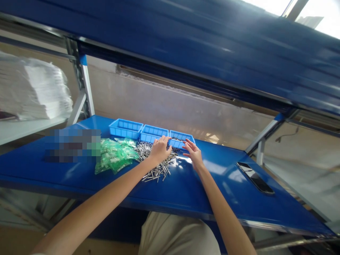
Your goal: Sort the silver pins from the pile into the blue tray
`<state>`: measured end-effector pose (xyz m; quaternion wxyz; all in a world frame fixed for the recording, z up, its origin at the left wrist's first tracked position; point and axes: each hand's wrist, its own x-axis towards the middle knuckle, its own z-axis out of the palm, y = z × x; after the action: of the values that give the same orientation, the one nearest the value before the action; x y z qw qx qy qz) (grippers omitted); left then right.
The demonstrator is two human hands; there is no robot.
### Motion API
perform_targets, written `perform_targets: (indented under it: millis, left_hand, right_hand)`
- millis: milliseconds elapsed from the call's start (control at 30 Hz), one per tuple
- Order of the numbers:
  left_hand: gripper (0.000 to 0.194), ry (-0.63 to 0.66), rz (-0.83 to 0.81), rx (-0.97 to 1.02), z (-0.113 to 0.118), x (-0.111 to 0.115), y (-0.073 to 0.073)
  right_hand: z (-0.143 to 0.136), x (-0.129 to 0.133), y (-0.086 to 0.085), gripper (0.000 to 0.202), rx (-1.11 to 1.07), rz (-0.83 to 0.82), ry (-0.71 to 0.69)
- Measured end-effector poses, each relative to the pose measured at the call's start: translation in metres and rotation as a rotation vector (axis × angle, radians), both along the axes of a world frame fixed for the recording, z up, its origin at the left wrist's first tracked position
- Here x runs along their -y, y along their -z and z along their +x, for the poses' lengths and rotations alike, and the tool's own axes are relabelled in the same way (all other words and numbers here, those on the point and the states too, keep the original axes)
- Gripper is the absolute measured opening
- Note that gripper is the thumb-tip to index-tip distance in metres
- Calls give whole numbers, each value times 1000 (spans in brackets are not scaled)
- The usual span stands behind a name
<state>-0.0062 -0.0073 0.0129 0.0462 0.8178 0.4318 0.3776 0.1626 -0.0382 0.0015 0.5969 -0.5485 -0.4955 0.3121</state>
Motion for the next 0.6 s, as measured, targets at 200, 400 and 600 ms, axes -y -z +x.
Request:
perform_targets:
  millis: [200,400,600]
  left_hand:
    - [20,58,-27,-87,-1,-2,1]
    - [21,91,-5,-162,-1,-3,5]
    - [21,83,-29,-149,-1,-2,3]
  right_hand:
    - [-1,7,5,35,560,-33,87]
    - [-1,13,4,27,876,-140,183]
    - [1,13,6,17,920,-157,142]
